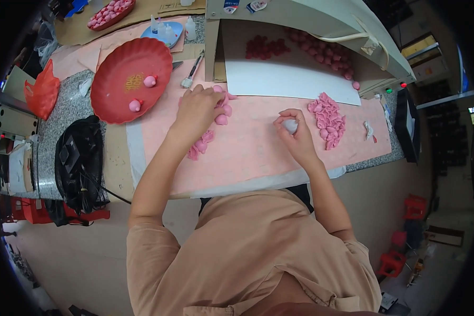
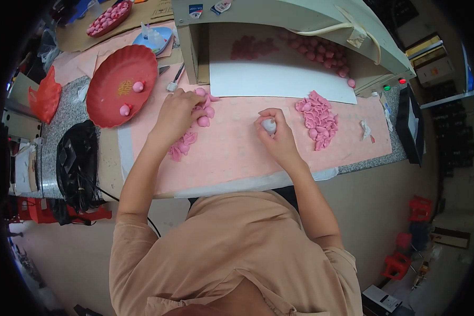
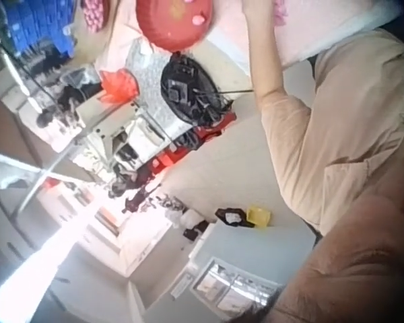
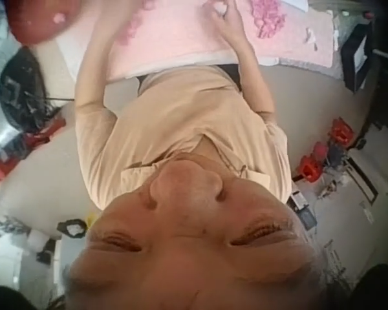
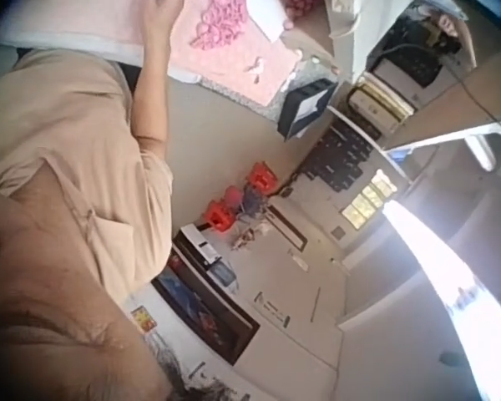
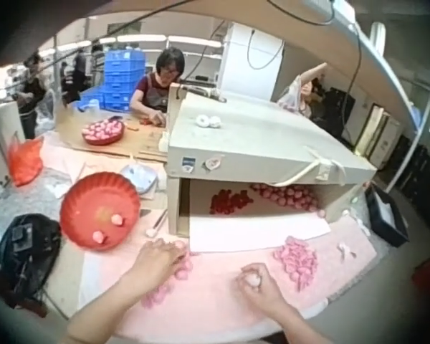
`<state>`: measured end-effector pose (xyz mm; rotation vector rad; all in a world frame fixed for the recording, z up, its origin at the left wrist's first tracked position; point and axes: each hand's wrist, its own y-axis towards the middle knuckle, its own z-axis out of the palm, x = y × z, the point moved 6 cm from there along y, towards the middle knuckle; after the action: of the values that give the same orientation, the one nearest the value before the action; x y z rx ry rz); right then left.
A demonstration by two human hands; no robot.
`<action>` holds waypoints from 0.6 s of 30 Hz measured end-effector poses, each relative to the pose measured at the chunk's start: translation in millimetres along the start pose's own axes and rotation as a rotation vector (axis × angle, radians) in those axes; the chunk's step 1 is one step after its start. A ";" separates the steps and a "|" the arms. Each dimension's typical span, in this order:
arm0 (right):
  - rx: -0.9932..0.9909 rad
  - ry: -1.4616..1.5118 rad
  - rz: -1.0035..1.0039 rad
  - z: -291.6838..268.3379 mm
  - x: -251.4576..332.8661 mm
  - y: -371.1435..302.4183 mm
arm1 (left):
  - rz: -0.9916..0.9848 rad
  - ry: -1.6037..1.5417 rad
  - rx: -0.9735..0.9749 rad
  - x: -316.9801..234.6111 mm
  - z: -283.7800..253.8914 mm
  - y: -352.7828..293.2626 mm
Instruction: Glue small toy parts together at a factory workbench.
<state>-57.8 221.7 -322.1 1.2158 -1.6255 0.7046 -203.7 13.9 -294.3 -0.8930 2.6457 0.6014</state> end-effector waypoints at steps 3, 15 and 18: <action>0.029 -0.106 0.017 -6.2 11.2 19.1 | 0.084 -0.007 -0.069 -4.5 7.5 -6.5; -0.118 -0.710 -0.502 -44.5 -64.1 259.8 | -0.074 -0.136 -0.129 15.4 -22.1 -18.1; -0.121 -0.746 -0.287 -96.1 -167.6 301.2 | -0.006 -0.265 -0.139 0.8 -19.0 1.4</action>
<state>-298.0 471.0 -412.7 1.6927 -1.9765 -0.0576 -207.7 5.6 -277.6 -0.7960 2.3869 0.8483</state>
